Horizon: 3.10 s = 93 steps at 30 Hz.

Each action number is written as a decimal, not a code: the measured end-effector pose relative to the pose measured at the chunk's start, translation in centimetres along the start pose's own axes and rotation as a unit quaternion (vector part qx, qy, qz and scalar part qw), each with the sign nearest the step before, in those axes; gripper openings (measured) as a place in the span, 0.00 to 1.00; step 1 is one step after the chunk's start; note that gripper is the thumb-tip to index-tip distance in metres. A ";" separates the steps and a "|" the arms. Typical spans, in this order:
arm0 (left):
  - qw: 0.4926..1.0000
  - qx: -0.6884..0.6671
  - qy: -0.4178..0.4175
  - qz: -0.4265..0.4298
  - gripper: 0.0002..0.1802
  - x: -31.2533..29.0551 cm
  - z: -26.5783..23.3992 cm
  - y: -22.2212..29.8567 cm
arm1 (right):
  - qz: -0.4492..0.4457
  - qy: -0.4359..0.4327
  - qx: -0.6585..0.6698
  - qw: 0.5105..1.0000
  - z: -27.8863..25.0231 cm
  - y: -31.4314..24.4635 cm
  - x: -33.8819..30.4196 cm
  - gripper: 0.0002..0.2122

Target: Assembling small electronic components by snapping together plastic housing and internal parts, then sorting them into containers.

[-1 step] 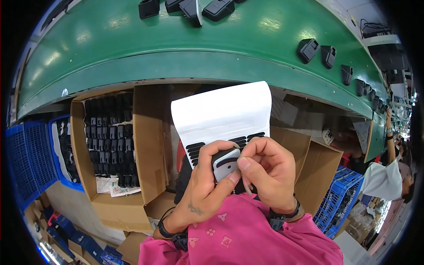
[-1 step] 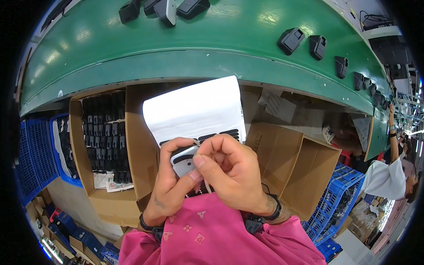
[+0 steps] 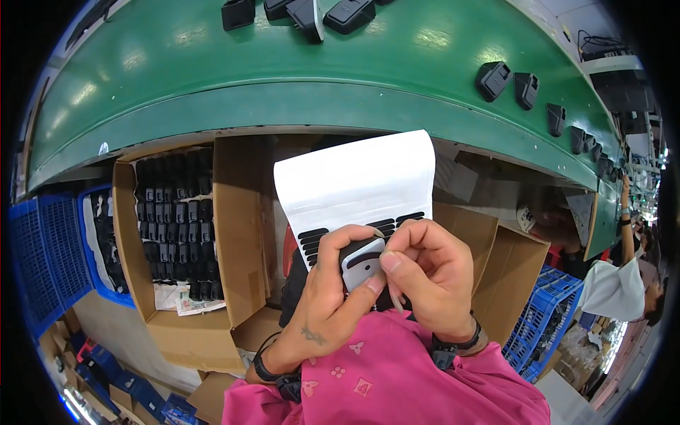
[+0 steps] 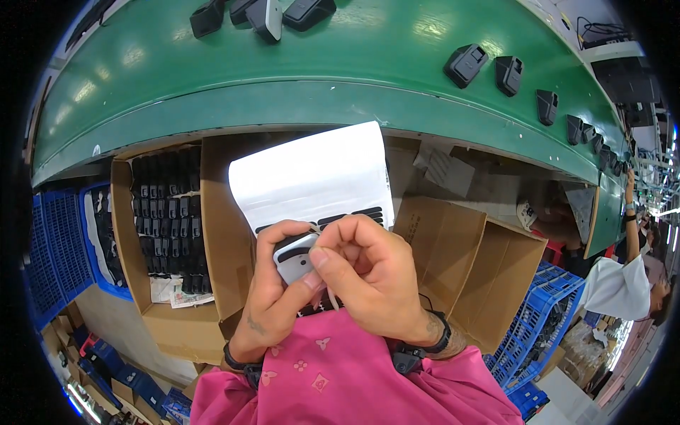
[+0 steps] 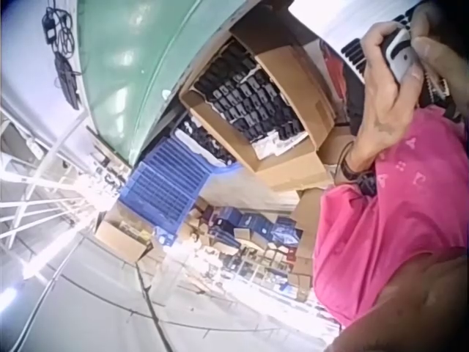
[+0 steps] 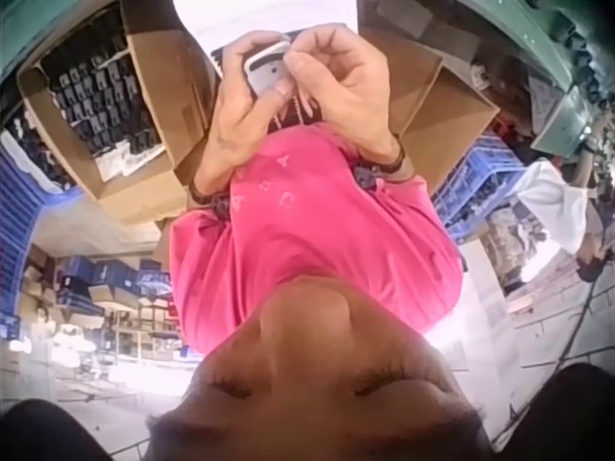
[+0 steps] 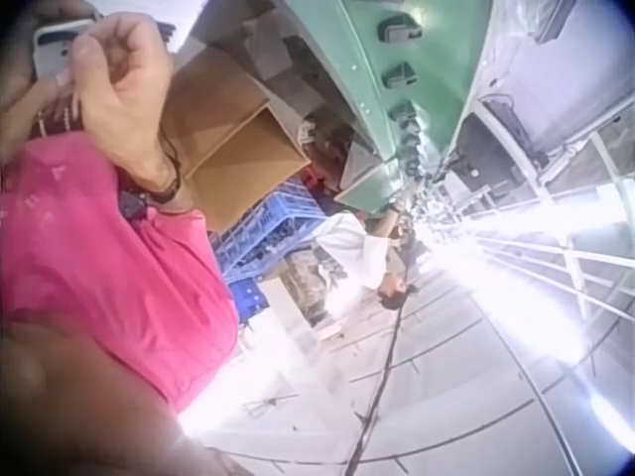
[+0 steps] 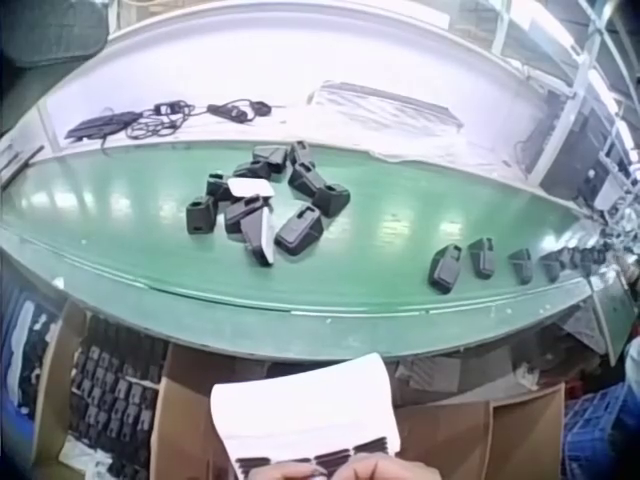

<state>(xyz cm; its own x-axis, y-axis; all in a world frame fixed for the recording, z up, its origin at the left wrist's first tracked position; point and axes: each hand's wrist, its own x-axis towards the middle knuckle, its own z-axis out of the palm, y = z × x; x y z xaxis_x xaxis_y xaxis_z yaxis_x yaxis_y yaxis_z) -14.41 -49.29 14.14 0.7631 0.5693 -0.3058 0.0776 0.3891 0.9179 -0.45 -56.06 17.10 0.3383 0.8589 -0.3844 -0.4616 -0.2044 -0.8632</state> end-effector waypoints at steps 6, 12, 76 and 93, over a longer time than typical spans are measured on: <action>0.999 -0.006 0.018 -0.027 0.24 -0.1 0.4 0.3 | -0.009 -0.011 -0.010 1.000 -0.2 0.0 -0.1 0.03; 0.999 0.020 0.025 -0.009 0.24 -0.2 0.6 0.0 | -0.018 0.004 -0.025 1.000 -0.3 0.5 -0.1 0.04; 0.946 -0.243 0.151 0.151 0.26 -1.8 -0.9 -2.3 | -0.213 0.147 -0.248 0.934 -0.8 1.4 0.4 0.02; 0.991 -0.063 0.049 0.112 0.24 -2.4 0.6 0.0 | -0.236 0.039 -0.194 0.951 2.6 -0.1 -1.9 0.03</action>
<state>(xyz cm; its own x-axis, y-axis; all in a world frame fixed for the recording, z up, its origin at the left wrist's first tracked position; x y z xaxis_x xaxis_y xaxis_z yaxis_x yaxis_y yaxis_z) -15.84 -51.15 15.01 0.6858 0.7165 -0.1277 -0.1716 0.3297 0.9283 -3.18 -56.42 18.72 0.5001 0.8635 0.0651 0.0896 0.0232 -0.9957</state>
